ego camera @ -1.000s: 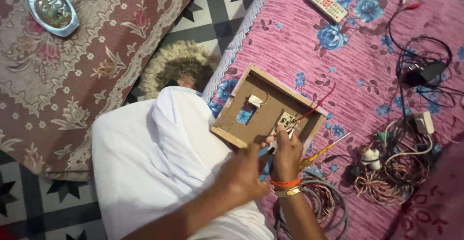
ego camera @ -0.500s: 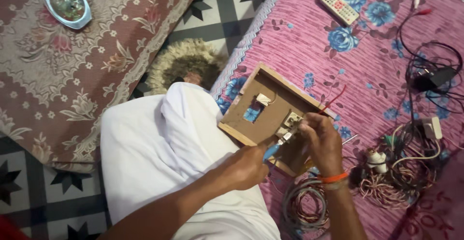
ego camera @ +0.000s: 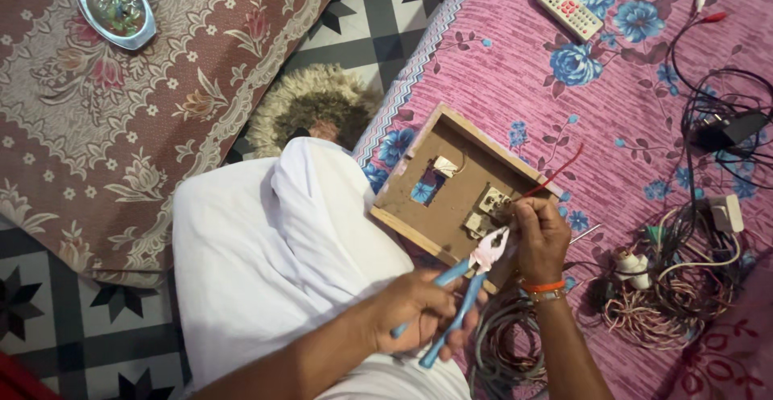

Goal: The person wires an electrical switchboard by stripping wires with pliers and inserting them into the terminals of switches and sockets within a wooden box.

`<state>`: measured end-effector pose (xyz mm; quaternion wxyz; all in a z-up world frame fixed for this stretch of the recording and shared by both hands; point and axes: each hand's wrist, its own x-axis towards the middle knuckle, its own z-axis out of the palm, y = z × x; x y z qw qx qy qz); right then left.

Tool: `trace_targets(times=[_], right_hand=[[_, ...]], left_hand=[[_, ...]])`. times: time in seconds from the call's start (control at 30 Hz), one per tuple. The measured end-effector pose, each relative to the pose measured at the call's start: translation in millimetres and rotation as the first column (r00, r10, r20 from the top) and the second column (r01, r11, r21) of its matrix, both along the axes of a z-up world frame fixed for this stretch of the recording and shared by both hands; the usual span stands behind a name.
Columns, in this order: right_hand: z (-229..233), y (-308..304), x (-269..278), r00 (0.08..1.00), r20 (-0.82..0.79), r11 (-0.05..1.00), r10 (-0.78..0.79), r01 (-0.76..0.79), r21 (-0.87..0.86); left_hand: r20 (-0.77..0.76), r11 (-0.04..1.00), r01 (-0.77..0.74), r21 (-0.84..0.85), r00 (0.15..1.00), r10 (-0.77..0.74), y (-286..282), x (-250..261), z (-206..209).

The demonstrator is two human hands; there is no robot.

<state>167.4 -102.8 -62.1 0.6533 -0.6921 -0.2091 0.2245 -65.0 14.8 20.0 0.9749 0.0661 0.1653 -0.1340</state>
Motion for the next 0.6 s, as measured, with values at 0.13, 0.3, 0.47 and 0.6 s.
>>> trace_targets(times=[0.13,0.3,0.47,0.6], right_hand=[[14.4,5.7,-8.3,0.999,0.041,0.997,0.020,-0.017,-0.079],[66.8,9.3,-45.7,0.749,0.661,0.984,-0.047,0.150,-0.099],[102.4,57.8,-86.1,0.867,-0.499,1.000,-0.003,0.012,0.014],[95.9,126.3,-97.5,0.677,-0.660,0.940,0.325,-0.304,0.152]], left_hand=[[-0.136,0.991,-0.004,0.135,0.991,0.022,8.9,-9.8,27.1],[-0.316,0.898,0.067,0.436,0.945,0.083,49.1,-28.5,63.6],[-0.261,0.828,0.075,0.555,0.961,0.088,66.3,-52.2,71.2],[-0.267,0.587,0.176,0.790,0.961,0.070,85.4,-63.3,56.7]])
